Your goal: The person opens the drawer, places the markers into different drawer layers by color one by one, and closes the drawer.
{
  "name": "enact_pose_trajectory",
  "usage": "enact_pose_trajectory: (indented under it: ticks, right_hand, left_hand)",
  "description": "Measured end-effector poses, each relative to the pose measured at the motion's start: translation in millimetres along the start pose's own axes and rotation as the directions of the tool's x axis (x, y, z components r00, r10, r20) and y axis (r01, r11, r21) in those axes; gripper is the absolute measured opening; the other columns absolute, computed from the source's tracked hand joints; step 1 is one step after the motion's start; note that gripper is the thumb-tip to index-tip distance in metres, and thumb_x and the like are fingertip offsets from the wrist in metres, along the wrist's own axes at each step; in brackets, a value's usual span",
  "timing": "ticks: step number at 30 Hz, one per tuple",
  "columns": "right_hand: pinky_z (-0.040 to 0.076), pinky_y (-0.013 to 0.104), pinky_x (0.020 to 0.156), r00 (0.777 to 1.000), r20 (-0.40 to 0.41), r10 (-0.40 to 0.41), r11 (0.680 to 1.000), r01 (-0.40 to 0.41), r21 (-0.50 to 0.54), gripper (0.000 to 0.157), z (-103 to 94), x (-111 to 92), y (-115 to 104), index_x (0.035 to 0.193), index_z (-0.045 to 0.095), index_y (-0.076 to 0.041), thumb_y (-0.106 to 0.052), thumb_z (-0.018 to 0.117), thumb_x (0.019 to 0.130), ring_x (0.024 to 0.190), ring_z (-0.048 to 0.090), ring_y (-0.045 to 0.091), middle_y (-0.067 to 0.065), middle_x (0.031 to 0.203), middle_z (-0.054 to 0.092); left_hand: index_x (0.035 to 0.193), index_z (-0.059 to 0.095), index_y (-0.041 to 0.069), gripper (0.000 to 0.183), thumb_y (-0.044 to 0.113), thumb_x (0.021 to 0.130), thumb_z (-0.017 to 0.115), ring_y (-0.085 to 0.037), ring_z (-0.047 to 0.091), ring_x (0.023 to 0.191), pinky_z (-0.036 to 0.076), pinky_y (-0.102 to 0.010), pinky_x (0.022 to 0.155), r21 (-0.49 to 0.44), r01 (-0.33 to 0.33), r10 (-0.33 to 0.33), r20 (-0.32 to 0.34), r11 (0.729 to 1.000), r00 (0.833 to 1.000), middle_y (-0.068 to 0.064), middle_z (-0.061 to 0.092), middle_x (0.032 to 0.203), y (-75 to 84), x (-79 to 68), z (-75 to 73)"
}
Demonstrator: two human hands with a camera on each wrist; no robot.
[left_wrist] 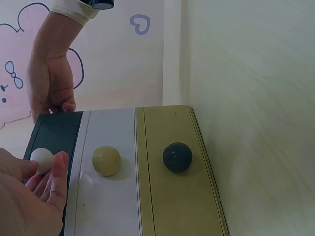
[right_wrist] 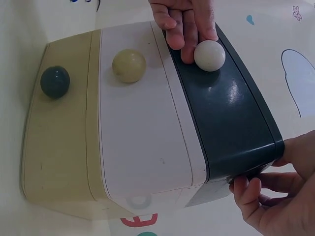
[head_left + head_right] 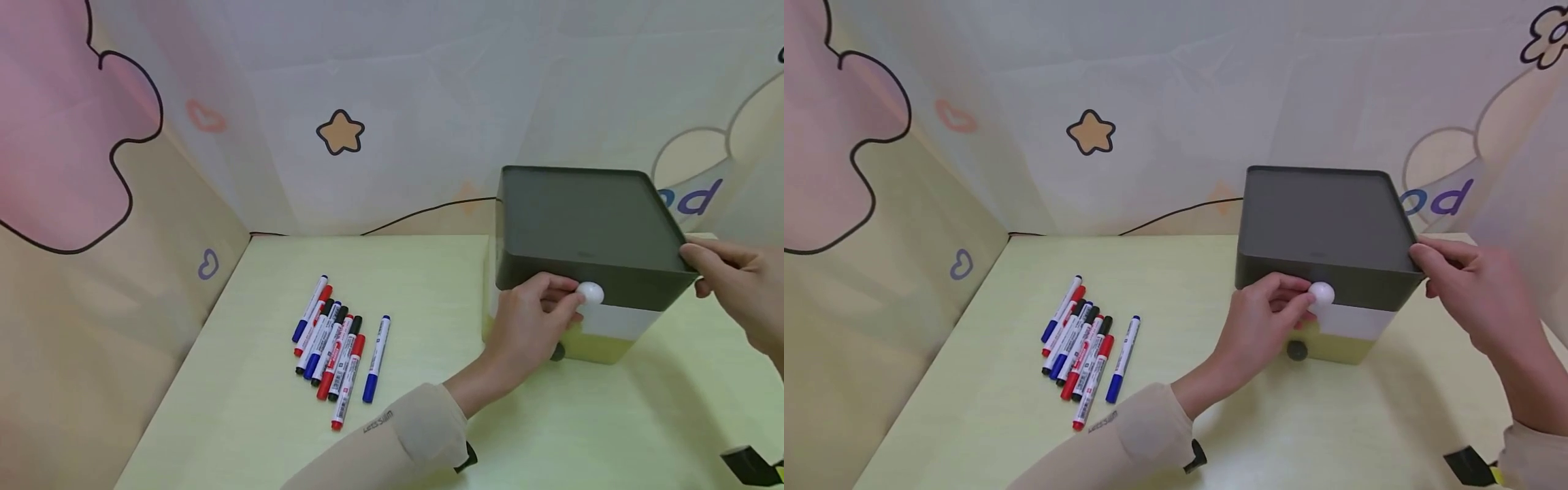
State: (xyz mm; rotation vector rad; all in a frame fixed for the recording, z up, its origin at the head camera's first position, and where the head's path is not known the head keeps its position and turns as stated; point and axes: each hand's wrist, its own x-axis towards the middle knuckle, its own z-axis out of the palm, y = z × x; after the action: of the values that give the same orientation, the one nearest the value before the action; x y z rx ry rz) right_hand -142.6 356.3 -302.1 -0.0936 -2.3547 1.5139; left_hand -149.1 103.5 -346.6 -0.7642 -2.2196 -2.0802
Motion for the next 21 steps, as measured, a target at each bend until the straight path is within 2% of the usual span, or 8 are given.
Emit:
enact_pose_trajectory:
  ticks: [4, 8, 12, 14, 16, 19, 21]
  right_hand:
    - [0.029, 0.020, 0.066, 1.000, 0.001, 0.013, 1.000, -0.013, -0.028, 0.046, 1.7, -5, -2, 0.091, 0.067, -0.052, -0.009, 0.057, 0.104, 0.054, 0.053, 0.004, -0.023, 0.072, 0.063]
    - [0.032, 0.017, 0.068, 1.000, 0.010, 0.009, 0.995, -0.008, -0.099, 0.044, 2.8, -8, -4, 0.094, 0.064, -0.054, -0.012, 0.057, 0.105, 0.056, 0.055, 0.005, -0.024, 0.074, 0.062]
    - [0.032, 0.016, 0.071, 1.000, 0.023, 0.013, 0.993, -0.010, -0.118, 0.043, 3.8, -12, -7, 0.094, 0.064, -0.054, -0.013, 0.057, 0.105, 0.059, 0.057, 0.005, -0.026, 0.078, 0.062]
    - [0.032, 0.017, 0.071, 0.999, 0.025, 0.022, 0.987, -0.018, -0.157, 0.031, 5.1, -14, -8, 0.108, 0.073, -0.042, -0.016, 0.057, 0.106, 0.061, 0.057, 0.004, -0.027, 0.080, 0.060]
    - [0.033, 0.018, 0.071, 0.999, 0.029, 0.038, 0.976, -0.031, -0.214, 0.026, 6.9, -15, -10, 0.125, 0.074, -0.022, -0.020, 0.055, 0.107, 0.064, 0.057, 0.004, -0.029, 0.082, 0.058]
    - [0.032, 0.023, 0.067, 0.998, 0.040, 0.052, 0.955, -0.038, -0.295, 0.047, 10.8, -18, -14, 0.140, 0.057, 0.010, -0.024, 0.053, 0.108, 0.067, 0.056, 0.004, -0.030, 0.083, 0.055]
    - [0.032, 0.025, 0.065, 0.997, 0.050, 0.061, 0.949, -0.043, -0.312, 0.049, 12.8, -20, -17, 0.140, 0.056, 0.011, -0.026, 0.053, 0.108, 0.068, 0.056, 0.004, -0.032, 0.083, 0.055]
  left_hand:
    - [0.110, 0.069, -0.001, 0.013, 0.005, 0.098, 0.070, -0.009, 0.074, 0.076, 0.058, -0.019, 0.071, -0.039, 0.001, -0.001, 0.006, 0.999, 1.000, -0.007, 0.076, 0.098, 1.3, -5.2, -2.1]
    - [0.110, 0.069, -0.003, 0.013, 0.003, 0.098, 0.070, -0.011, 0.075, 0.076, 0.058, -0.021, 0.071, -0.069, 0.004, -0.003, 0.011, 0.998, 1.000, -0.009, 0.076, 0.099, 3.1, -9.8, -4.9]
    - [0.109, 0.069, -0.004, 0.013, 0.001, 0.097, 0.071, -0.014, 0.075, 0.076, 0.059, -0.023, 0.072, -0.084, 0.007, -0.005, 0.014, 0.996, 1.000, -0.010, 0.076, 0.098, 5.6, -12.9, -8.3]
    - [0.109, 0.070, -0.004, 0.013, 0.001, 0.096, 0.071, -0.016, 0.076, 0.076, 0.059, -0.023, 0.071, -0.082, 0.003, -0.002, 0.013, 0.997, 1.000, -0.012, 0.076, 0.098, 6.6, -13.9, -10.2]
    - [0.108, 0.070, -0.004, 0.013, 0.001, 0.096, 0.071, -0.018, 0.076, 0.076, 0.060, -0.024, 0.071, -0.079, 0.004, -0.003, 0.012, 0.997, 1.000, -0.011, 0.076, 0.098, 7.0, -15.3, -12.1]
    - [0.108, 0.070, -0.004, 0.013, 0.001, 0.096, 0.071, -0.020, 0.076, 0.076, 0.060, -0.025, 0.071, -0.097, 0.016, -0.015, 0.009, 0.995, 1.000, -0.012, 0.076, 0.098, 7.0, -18.2, -15.2]
    - [0.108, 0.070, -0.004, 0.013, 0.000, 0.095, 0.072, -0.022, 0.076, 0.077, 0.060, -0.025, 0.071, -0.102, 0.021, -0.021, 0.009, 0.995, 1.000, -0.012, 0.076, 0.098, 7.3, -20.4, -17.6]
